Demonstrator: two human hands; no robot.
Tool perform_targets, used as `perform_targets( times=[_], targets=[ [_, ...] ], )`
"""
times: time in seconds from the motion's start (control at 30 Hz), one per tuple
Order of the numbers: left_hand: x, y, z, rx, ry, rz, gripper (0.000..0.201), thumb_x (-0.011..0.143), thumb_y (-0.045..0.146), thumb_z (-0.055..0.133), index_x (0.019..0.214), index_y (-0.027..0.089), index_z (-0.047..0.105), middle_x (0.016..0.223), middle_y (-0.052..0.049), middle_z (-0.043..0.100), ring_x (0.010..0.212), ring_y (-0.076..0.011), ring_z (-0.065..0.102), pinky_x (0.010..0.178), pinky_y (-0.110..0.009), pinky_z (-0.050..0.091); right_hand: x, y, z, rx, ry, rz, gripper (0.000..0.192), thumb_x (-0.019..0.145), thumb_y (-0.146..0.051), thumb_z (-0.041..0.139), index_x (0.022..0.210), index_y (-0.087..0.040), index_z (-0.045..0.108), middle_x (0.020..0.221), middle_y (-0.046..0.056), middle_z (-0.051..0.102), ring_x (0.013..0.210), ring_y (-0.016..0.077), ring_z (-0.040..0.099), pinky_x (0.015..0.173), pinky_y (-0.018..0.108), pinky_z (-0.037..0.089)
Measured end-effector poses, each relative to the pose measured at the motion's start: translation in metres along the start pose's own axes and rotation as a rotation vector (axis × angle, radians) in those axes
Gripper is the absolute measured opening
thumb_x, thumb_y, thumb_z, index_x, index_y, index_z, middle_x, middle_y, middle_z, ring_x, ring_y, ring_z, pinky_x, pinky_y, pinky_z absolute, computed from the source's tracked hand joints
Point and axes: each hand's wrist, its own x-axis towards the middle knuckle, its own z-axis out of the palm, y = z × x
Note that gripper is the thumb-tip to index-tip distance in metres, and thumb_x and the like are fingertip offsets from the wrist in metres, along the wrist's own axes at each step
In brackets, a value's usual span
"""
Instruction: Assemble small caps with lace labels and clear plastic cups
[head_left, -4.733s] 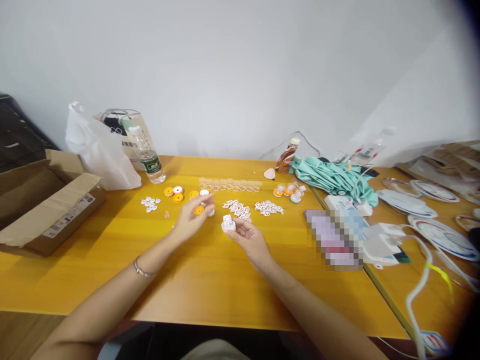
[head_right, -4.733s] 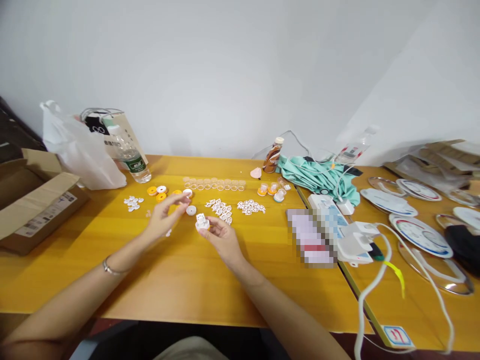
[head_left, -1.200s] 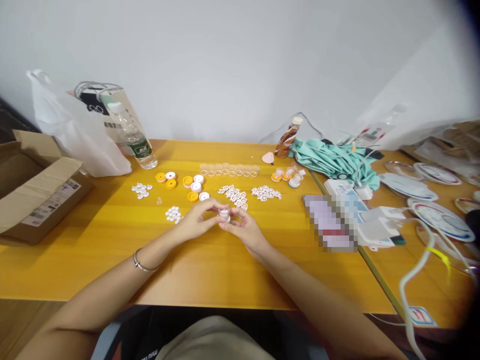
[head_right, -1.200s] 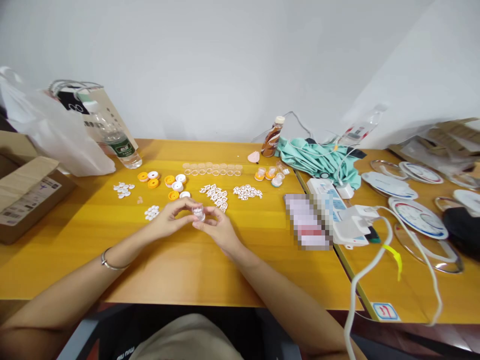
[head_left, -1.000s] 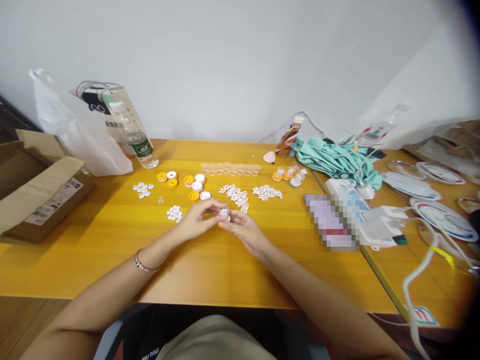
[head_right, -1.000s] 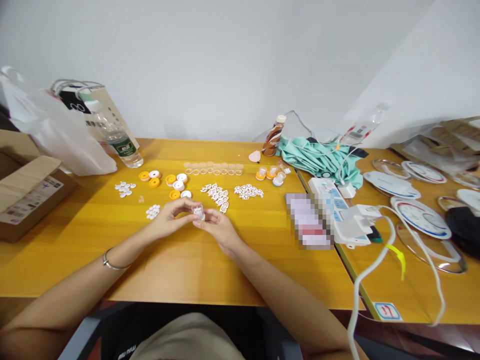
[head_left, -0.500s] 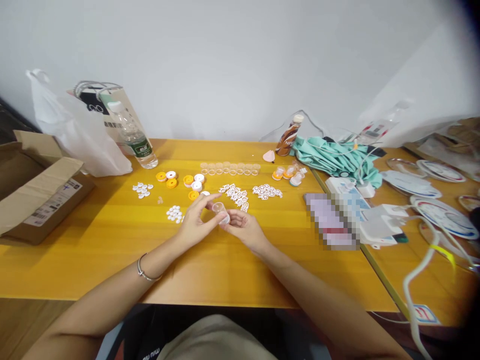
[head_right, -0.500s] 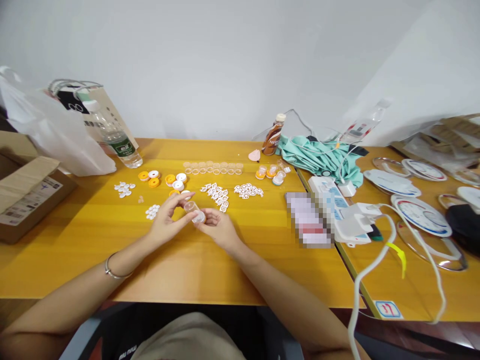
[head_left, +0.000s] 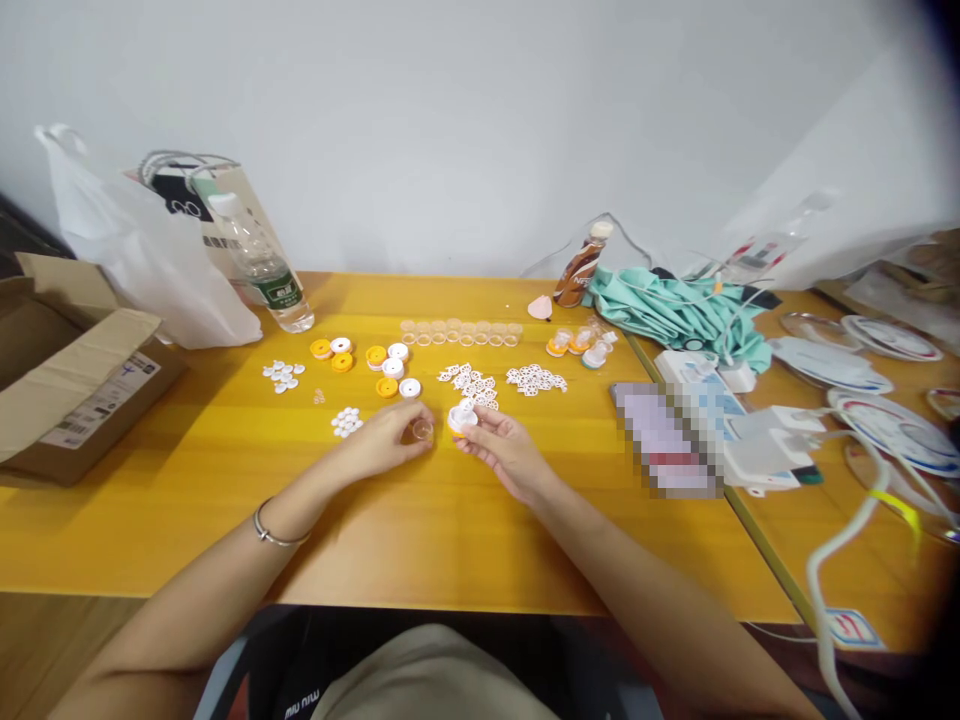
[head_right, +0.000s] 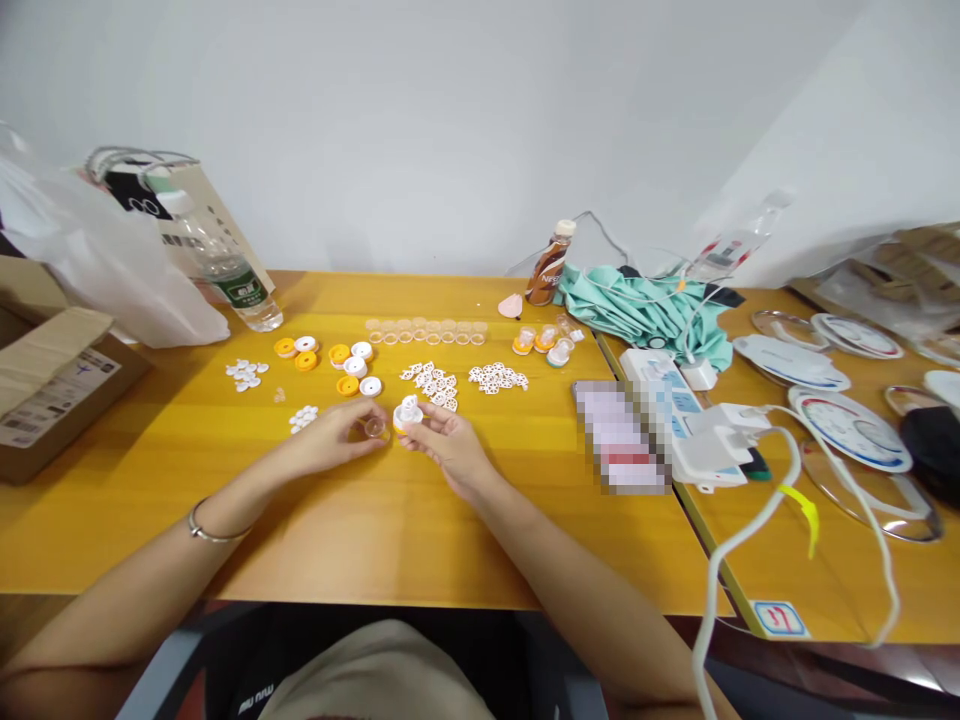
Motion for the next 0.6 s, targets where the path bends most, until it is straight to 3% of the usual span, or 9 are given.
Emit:
perform_targets(
  times=[0.2, 0.4, 0.6],
  targets=[
    [-0.002, 0.01, -0.009, -0.068, 0.072, 0.061, 0.035, 0.077, 0.031, 0.064, 0.11, 0.022, 0.058, 0.111, -0.008, 0.06, 0.102, -0.0216, 0.055, 0.088, -0.037, 0.043, -0.003, -0.003, 0.001, -0.026, -0.11, 0.011, 0.025, 0.062, -0.028, 0.078, 0.084, -0.019, 0.071, 0.068, -0.002, 0.068, 0.054, 0.0059, 0.057, 0.057, 0.019, 0.046],
    [-0.003, 0.029, -0.004, -0.3, 0.2, 0.098, 0.027, 0.08, 0.03, 0.063, 0.105, 0.02, 0.064, 0.097, -0.007, 0.066, 0.082, -0.0158, 0.059, 0.072, -0.029, 0.048, -0.003, 0.0, -0.001, -0.122, -0.168, -0.059, 0.028, 0.064, -0.032, 0.076, 0.089, -0.021, 0.072, 0.077, -0.001, 0.07, 0.058, 0.0078, 0.058, 0.062, 0.022, 0.048],
    [-0.003, 0.036, -0.002, -0.359, 0.241, 0.061, 0.021, 0.079, 0.029, 0.064, 0.098, 0.02, 0.068, 0.103, -0.008, 0.066, 0.09, -0.0173, 0.059, 0.069, -0.027, 0.048, -0.005, 0.001, 0.002, -0.095, -0.158, -0.098, 0.033, 0.064, -0.027, 0.077, 0.096, -0.025, 0.065, 0.083, -0.002, 0.072, 0.065, 0.0097, 0.062, 0.07, 0.025, 0.051]
  ],
)
